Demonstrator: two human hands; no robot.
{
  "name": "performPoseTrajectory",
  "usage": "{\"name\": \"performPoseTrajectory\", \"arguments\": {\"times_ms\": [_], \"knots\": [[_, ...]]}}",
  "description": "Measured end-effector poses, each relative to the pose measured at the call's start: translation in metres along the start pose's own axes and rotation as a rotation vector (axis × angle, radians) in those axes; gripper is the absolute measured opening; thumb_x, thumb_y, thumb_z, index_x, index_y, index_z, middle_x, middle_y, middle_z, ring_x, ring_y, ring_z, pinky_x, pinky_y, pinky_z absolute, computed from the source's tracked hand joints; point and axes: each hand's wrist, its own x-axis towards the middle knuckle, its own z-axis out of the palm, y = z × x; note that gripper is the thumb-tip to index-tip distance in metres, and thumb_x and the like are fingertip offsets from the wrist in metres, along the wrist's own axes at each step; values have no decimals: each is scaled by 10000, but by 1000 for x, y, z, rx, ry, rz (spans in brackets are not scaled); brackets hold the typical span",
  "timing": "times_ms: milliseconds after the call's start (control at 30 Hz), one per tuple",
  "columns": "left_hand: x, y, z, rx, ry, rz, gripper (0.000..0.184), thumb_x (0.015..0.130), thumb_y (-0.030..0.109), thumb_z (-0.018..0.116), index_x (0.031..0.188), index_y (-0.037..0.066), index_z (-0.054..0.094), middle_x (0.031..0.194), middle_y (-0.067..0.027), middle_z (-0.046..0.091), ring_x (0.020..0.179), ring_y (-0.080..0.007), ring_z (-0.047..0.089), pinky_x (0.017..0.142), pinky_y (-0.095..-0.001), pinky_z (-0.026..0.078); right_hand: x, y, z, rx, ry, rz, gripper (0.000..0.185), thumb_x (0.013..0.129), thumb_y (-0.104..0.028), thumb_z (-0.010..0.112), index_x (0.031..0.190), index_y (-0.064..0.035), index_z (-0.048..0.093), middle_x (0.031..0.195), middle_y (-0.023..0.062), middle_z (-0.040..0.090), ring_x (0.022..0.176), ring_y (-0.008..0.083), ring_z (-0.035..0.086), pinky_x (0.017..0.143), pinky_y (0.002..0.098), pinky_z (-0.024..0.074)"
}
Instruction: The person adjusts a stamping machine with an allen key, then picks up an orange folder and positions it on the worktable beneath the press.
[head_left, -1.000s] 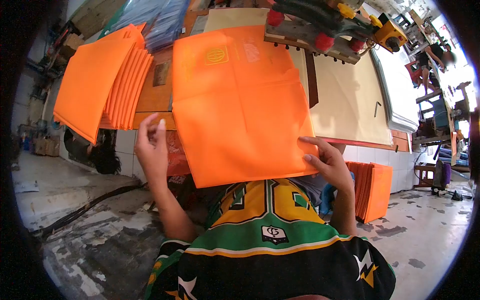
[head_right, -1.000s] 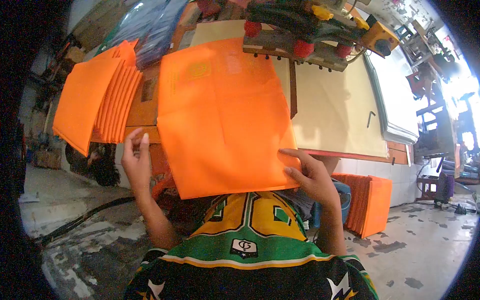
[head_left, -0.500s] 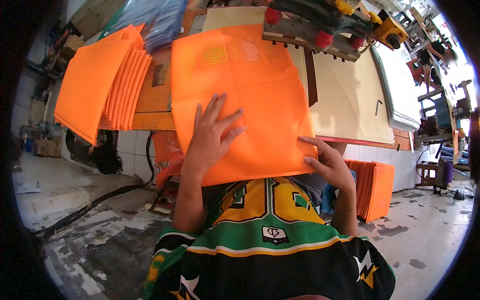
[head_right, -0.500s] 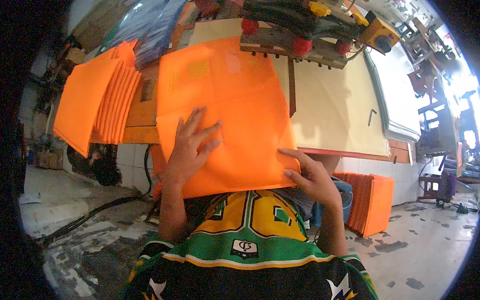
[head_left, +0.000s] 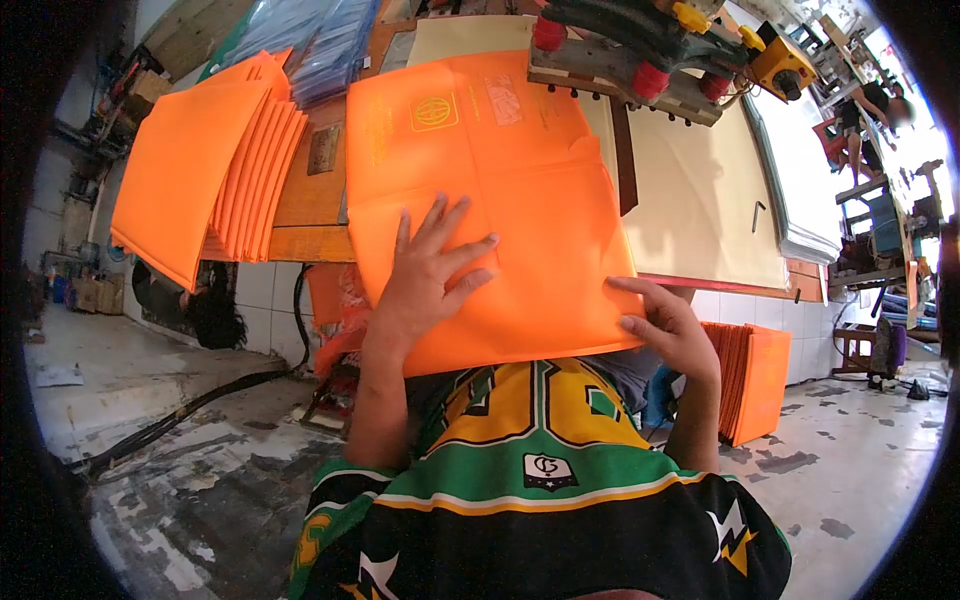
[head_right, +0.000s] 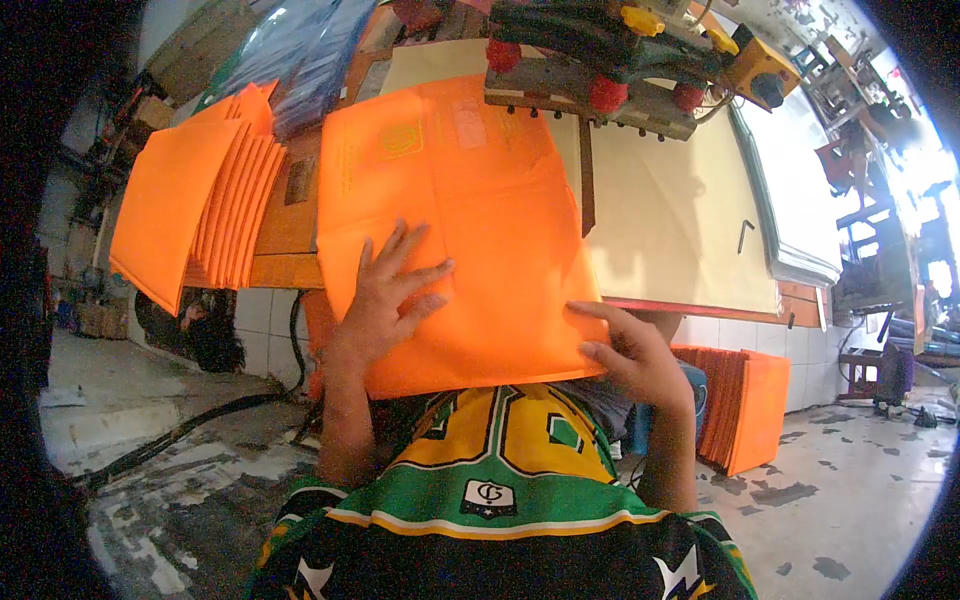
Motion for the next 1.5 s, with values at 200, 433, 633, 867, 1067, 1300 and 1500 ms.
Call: {"name": "performPoseTrajectory", "arguments": {"times_ms": [200, 433, 633, 867, 1067, 1300, 1500], "knots": [[13, 21, 16, -20, -30, 87, 611, 1024, 482, 696, 1565, 216, 603, 1743, -96, 413, 1635, -393, 310, 1316, -658, 152, -3, -15, -24, 232, 274, 162, 415, 1068, -188, 705, 1460, -63, 648, 1151, 11, 730, 754, 27, 583, 540, 208, 499], [27, 39, 28, 19, -22, 106, 607, 1029, 475, 682, 1558, 187, 603, 1730, -102, 430, 1624, -383, 331, 1312, -664, 175, 2, 3, -37, 282, 601, 49, 360, 1052, -145, 716, 1376, 6, 672, 845, 29, 680, 620, 61, 577, 512, 217, 449], [28, 23, 18, -18, 7, 79, 559, 1050, 429, 670, 1510, 115, 624, 1660, -139, 500, 1575, -355, 412, 1298, -613, 268, 17, 20, -48, 205, 763, -28, 279, 1053, -162, 714, 1252, 33, 728, 894, 61, 728, 652, 66, 605, 532, 222, 457], [34, 18, 13, 114, 98, 24, 537, 1060, 374, 669, 1504, 77, 613, 1639, -181, 510, 1555, -364, 440, 1289, -583, 302, 37, 26, -79, -140, 810, -111, 254, 1063, -192, 688, 1183, 21, 756, 976, 108, 780, 922, 150, 709, 844, 305, 559], [56, 29, 31, 114, 122, 49, 562, 1056, 361, 668, 1526, 64, 585, 1651, -201, 491, 1562, -375, 425, 1289, -581, 302, 48, 36, -96, -476, 886, -128, 219, 1067, -168, 669, 1208, -26, 759, 805, 58, 685, 753, 104, 593, 689, 282, 474], [72, 27, 39, 71, 98, 105, 578, 1044, 386, 680, 1523, 73, 598, 1661, -197, 490, 1561, -386, 426, 1290, -587, 300, 38, 42, -103, -515, 858, -24, 220, 943, -44, 598, 1113, -40, 737, 698, 90, 579, 649, 153, 558, 622, 334, 469], [72, 26, 39, 61, 135, 136, 567, 1034, 383, 692, 1516, 95, 613, 1647, -166, 520, 1536, -375, 466, 1289, -564, 319, 37, 45, -94, -452, 888, -150, 184, 906, -6, 588, 1035, -41, 715, 625, 21, 417, 583, 104, 418, 547, 311, 359]]}}
